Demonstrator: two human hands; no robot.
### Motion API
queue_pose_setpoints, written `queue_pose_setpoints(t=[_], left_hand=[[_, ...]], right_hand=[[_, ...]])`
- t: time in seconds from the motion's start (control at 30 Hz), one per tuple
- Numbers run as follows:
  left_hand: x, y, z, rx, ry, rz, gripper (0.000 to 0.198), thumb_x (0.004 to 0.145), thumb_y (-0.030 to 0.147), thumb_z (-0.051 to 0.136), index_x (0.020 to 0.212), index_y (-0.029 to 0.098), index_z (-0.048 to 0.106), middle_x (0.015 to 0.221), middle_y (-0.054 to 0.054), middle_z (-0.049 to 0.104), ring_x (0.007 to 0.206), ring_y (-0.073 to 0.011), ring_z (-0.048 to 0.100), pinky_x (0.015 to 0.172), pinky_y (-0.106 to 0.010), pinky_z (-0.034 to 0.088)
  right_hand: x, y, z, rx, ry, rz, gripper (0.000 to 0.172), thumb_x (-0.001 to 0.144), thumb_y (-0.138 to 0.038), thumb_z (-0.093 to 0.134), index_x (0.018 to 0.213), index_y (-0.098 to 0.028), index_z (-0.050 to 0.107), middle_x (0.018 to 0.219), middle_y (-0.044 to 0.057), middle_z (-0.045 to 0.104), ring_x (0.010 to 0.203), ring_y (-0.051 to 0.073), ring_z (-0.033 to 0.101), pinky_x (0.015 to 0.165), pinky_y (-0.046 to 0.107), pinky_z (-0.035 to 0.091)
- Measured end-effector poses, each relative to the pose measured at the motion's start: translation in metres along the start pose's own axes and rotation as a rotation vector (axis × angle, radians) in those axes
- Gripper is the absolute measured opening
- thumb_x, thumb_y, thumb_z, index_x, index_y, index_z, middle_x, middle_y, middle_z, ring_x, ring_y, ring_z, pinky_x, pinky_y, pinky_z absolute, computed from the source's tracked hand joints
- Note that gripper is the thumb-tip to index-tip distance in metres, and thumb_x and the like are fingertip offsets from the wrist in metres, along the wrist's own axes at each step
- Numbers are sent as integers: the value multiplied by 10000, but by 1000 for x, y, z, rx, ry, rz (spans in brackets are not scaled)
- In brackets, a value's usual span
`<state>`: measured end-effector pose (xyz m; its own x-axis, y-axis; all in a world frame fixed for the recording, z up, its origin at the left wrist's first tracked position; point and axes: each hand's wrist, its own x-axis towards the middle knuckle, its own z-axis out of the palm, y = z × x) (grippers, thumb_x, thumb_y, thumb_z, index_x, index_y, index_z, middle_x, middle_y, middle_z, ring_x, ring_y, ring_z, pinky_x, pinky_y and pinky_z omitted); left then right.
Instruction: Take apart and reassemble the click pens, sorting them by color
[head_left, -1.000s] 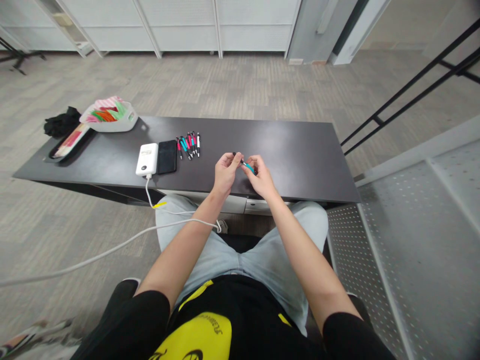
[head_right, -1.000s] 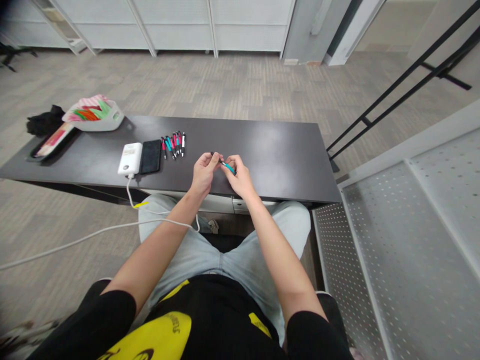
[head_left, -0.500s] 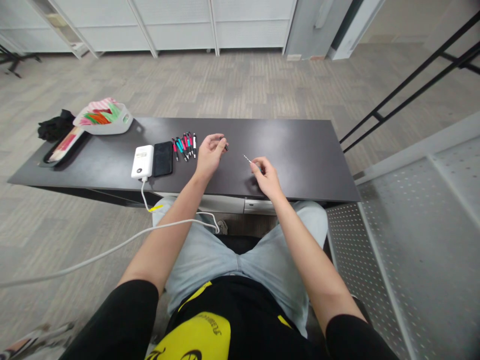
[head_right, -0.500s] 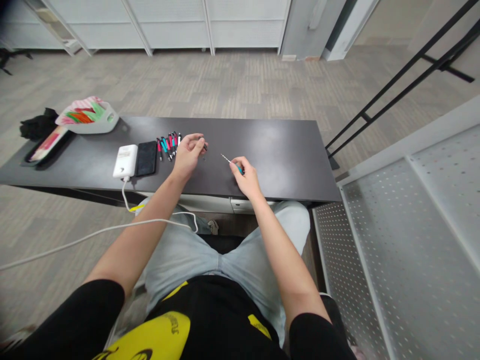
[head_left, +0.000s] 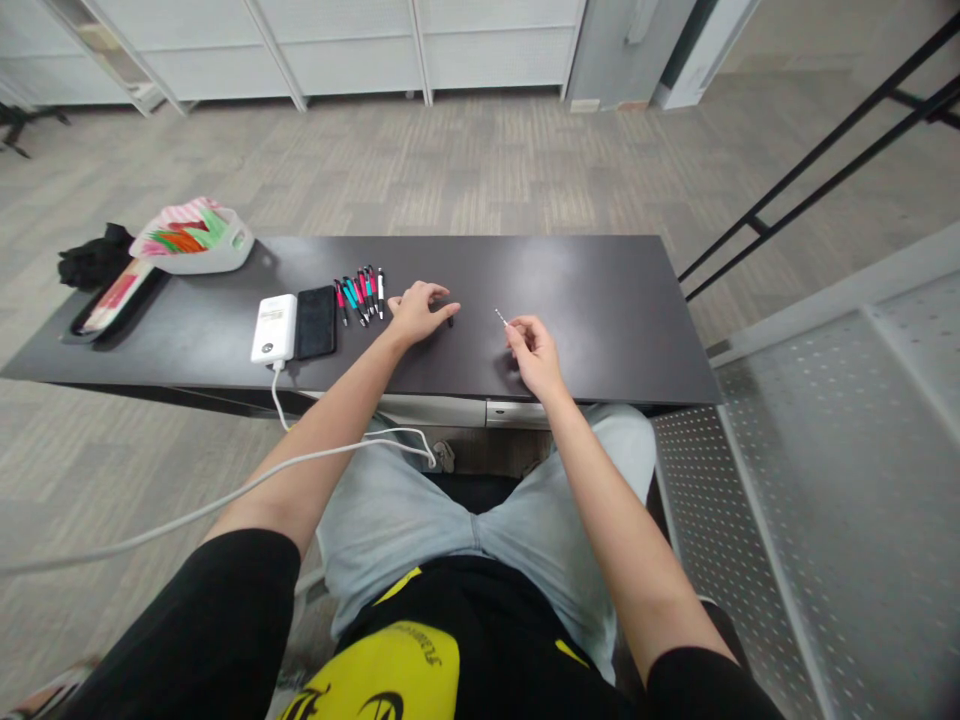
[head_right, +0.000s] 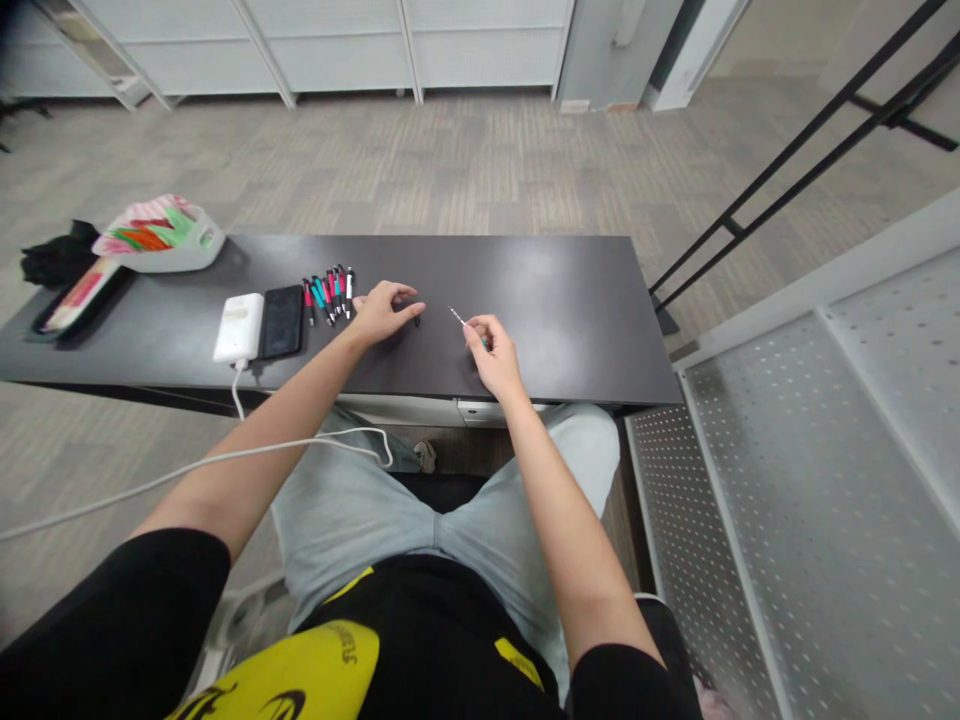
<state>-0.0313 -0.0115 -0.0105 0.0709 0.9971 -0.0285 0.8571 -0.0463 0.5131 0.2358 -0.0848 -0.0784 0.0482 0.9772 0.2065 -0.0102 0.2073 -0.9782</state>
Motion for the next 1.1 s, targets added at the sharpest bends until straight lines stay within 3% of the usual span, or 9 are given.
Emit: queue_pose_setpoints(t=[0.1,0.3,0.57,0.87,1.0,1.1], left_hand=[[-6,-9,-1,-1,-46,130,494,1062,452,1003,1530,325,908,1687,-97,819,1585,-428,697,1333,-598,411],[-13,-20,4,-58,-36,189,349,1008,574,973,1326,429,982,1599,-88,891,1594,-494,703,1353,-709,389],[-25,-24,17,-156,79,215,371,1040,738,882,1211,427,993,1512,-93,953,1565,-512,748,1380,-752,350],[-25,-24,20,-225,67,185,338,953,577,965,1250,416,950,1608,-60,921,1617,-503,727,1371,-749,385],[-25,-24,17,-243,55,158,305,934,570,1001,1190,419,933,1530,-52,942,1596,-502,722,1394,-754,381],[-29,-22,15,-261,86,156,414,885,596,1050,1232,410,923,1617,-76,893,1626,-510,693,1408,-753,395]], right_hand=[[1,0,0,-14,0,4,417,1026,-767,888,1015,-378,738,819,4,630,756,274,564,743,437,478],[1,0,-2,-59,-6,19,405,1015,-760,859,1012,-374,739,825,4,635,762,270,578,748,442,497],[2,-4,-3,-68,-19,38,470,975,-835,885,1009,-384,756,813,9,665,751,278,550,776,466,506],[2,-5,-4,-79,-30,29,444,988,-812,877,1012,-385,758,813,5,671,762,280,552,794,467,509],[3,-5,-4,-103,-32,25,395,1000,-755,861,1002,-377,749,804,-8,625,741,261,548,759,440,507],[2,-5,-5,-113,-41,12,346,1021,-707,848,1013,-375,753,820,-11,626,750,255,560,768,432,503]])
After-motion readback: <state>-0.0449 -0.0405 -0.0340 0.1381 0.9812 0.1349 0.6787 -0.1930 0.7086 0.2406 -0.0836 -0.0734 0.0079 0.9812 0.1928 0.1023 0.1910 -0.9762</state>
